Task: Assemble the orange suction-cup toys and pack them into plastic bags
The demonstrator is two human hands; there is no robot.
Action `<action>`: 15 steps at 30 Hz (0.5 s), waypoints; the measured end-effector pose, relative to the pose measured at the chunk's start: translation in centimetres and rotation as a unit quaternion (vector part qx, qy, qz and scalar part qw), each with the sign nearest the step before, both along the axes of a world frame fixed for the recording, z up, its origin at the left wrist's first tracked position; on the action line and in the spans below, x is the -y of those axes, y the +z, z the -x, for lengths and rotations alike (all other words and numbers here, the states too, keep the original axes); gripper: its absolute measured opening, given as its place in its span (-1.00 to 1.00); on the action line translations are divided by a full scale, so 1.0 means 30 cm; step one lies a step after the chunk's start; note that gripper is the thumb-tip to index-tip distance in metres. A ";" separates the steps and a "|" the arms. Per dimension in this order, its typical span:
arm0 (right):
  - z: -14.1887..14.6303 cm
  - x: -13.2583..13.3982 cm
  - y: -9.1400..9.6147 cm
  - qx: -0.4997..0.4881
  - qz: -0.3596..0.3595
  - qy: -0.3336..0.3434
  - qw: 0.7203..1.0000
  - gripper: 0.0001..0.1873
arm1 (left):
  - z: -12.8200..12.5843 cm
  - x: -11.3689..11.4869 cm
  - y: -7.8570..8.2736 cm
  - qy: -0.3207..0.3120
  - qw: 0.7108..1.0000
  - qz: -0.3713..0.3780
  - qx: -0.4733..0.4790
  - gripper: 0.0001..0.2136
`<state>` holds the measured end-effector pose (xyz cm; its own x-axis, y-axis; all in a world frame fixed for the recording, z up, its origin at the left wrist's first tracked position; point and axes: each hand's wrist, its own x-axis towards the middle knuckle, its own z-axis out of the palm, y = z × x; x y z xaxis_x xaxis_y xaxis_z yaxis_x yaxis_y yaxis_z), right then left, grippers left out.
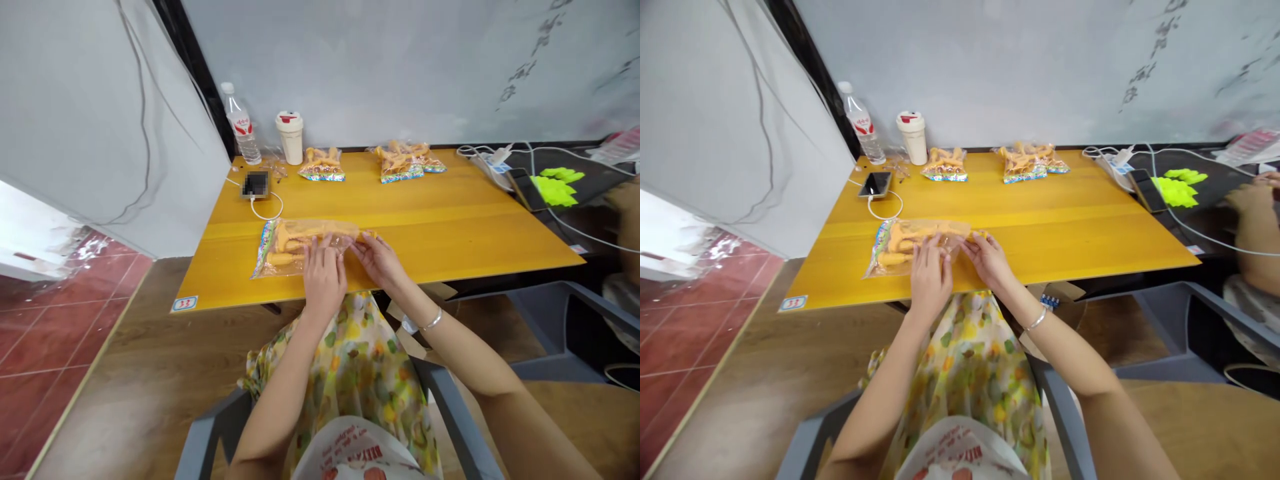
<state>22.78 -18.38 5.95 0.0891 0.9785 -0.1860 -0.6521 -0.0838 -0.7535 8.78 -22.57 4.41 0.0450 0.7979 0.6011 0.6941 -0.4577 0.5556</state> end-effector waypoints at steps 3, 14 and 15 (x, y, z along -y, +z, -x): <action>0.001 -0.001 0.001 -0.007 0.021 0.017 1.000 -0.82 | 0.018 -0.002 0.014 0.002 1.000 -0.003 0.009 -0.79; -0.020 -0.006 -0.018 0.015 0.030 0.001 0.999 -0.72 | 0.153 -0.125 -0.008 0.080 0.995 0.059 -0.022 -0.36; -0.014 -0.006 -0.018 0.017 0.027 0.003 0.999 -0.71 | 0.152 -0.123 -0.011 0.086 0.995 0.052 -0.022 -0.37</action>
<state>23.21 -18.20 5.42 0.0903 0.9677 -0.2355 -0.6252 -0.1290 -0.7697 4.23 -18.88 4.07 -0.0734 0.8537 0.5155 0.7823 -0.2713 0.5607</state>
